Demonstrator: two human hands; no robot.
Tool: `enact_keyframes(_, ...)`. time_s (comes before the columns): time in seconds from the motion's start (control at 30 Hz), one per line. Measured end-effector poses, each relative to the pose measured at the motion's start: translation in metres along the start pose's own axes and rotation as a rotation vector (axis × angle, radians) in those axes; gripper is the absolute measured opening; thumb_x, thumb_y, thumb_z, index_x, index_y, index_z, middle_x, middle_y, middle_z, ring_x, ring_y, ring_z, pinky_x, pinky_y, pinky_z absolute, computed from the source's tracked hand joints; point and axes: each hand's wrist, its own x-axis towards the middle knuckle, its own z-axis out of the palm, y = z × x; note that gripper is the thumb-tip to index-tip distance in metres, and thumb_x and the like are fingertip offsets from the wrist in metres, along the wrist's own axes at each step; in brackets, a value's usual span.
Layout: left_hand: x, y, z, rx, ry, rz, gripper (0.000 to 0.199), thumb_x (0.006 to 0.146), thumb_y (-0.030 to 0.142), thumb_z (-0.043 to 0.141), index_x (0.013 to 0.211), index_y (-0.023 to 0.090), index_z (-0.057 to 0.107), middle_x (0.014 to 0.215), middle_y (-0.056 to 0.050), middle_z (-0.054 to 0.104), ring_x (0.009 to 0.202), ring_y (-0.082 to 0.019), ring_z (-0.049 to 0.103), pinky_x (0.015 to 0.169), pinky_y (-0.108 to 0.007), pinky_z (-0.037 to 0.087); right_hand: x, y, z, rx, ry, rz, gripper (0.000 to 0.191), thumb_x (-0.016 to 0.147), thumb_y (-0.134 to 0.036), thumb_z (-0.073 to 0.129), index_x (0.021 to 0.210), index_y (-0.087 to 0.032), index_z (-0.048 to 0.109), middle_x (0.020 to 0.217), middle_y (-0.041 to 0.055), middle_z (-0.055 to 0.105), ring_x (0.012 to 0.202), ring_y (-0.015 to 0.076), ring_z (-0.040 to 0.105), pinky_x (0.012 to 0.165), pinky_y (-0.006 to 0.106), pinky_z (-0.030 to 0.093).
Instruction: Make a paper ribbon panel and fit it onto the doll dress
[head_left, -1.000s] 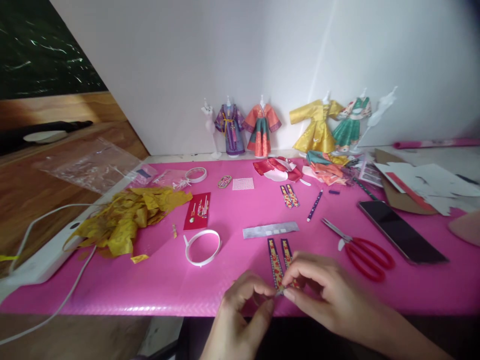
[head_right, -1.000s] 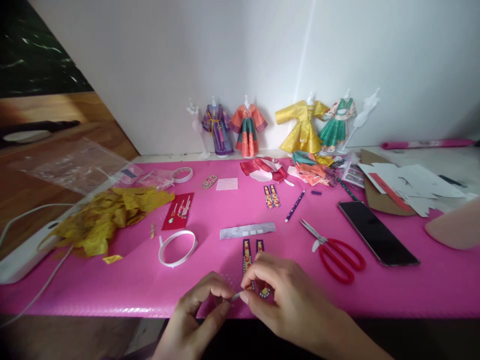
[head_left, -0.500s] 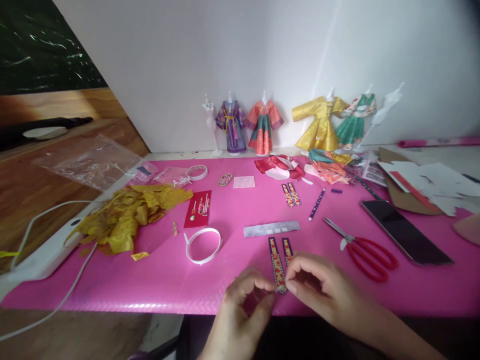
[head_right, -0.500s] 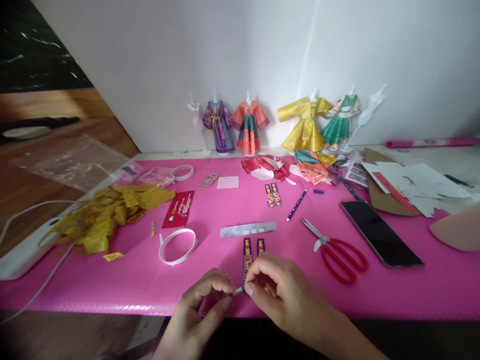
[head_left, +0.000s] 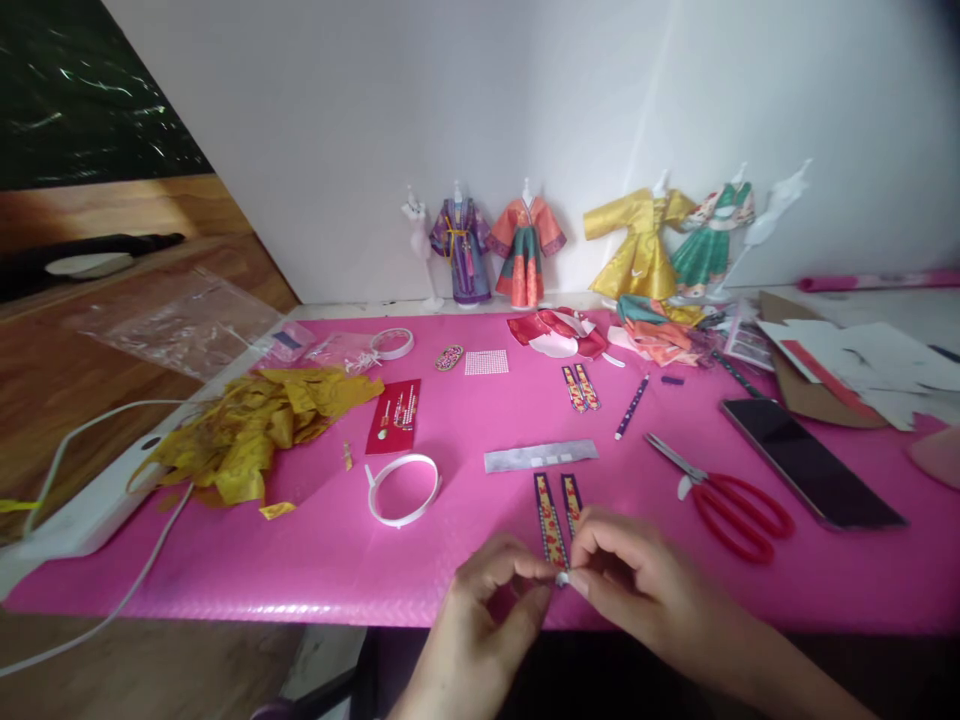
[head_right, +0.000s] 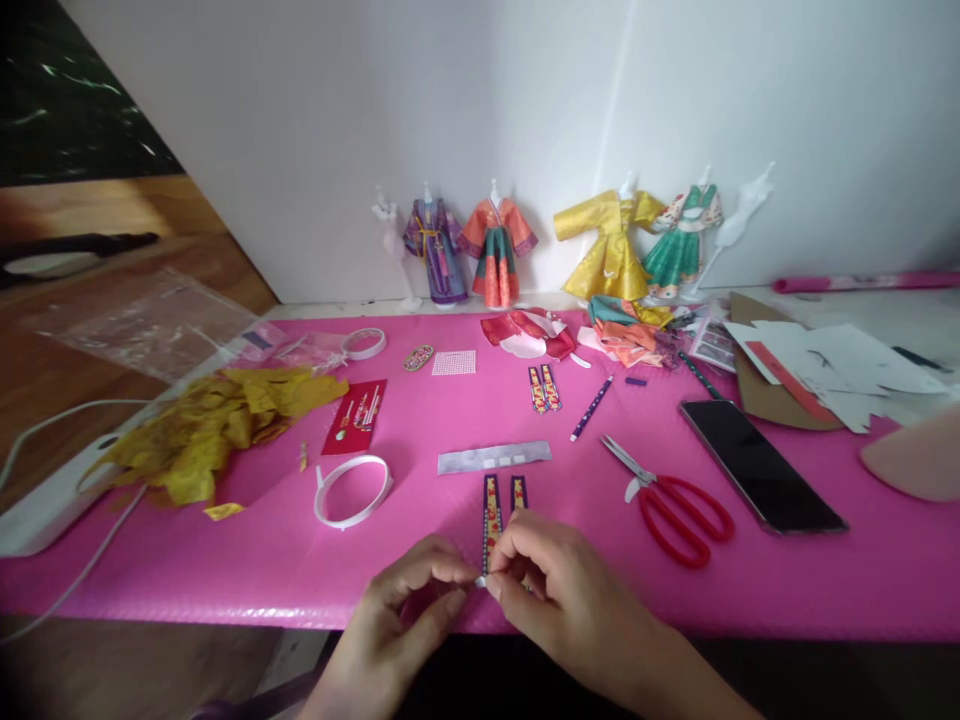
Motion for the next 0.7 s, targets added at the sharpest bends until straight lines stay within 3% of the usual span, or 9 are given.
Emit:
enact_keyframes(0.2, 0.005, -0.006, -0.005, 0.116, 0.031, 0.081, 0.015, 0.092, 0.024, 0.057, 0.095, 0.022, 0.072, 0.088, -0.003, 0.065, 0.081, -0.017, 0.062, 0.073, -0.029, 0.049, -0.002, 0.002, -0.006, 0.025, 0.001, 0.021, 0.014, 0.091, -0.022, 0.053, 0.077, -0.021, 0.053, 0.074, -0.0034, 0.053, 0.067, 0.0126, 0.048, 0.060, 0.024, 0.037)
enact_keyframes(0.33, 0.016, -0.006, -0.014, 0.454, 0.113, 0.229, 0.020, 0.092, 0.019, 0.055, 0.104, 0.021, 0.070, 0.099, -0.007, 0.068, 0.092, -0.023, 0.064, 0.083, -0.041, 0.052, 0.008, 0.008, -0.021, 0.024, 0.064, 0.090, 0.017, 0.093, -0.030, 0.051, 0.080, -0.022, 0.056, 0.072, -0.0030, 0.056, 0.068, 0.0138, 0.053, 0.062, 0.025, 0.040)
enact_keyframes(0.53, 0.047, -0.007, -0.022, 1.046, 0.054, 0.443, 0.027, 0.091, 0.017, 0.056, 0.115, 0.015, 0.065, 0.120, -0.012, 0.068, 0.113, -0.032, 0.060, 0.094, -0.053, 0.051, 0.061, 0.016, -0.042, -0.182, 0.149, 0.163, 0.016, 0.085, -0.025, 0.054, 0.072, -0.019, 0.061, 0.065, -0.0034, 0.056, 0.060, 0.0117, 0.049, 0.057, 0.024, 0.034)
enact_keyframes(0.7, 0.061, -0.023, -0.023, 1.214, 0.013, 0.523, 0.029, 0.093, 0.019, 0.053, 0.118, 0.010, 0.063, 0.126, -0.015, 0.066, 0.124, -0.032, 0.056, 0.108, -0.055, 0.044, 0.105, 0.024, -0.037, -0.197, 0.125, 0.183, 0.013, 0.075, -0.020, 0.060, 0.063, -0.017, 0.065, 0.056, -0.0032, 0.054, 0.057, 0.0117, 0.048, 0.055, 0.025, 0.031)
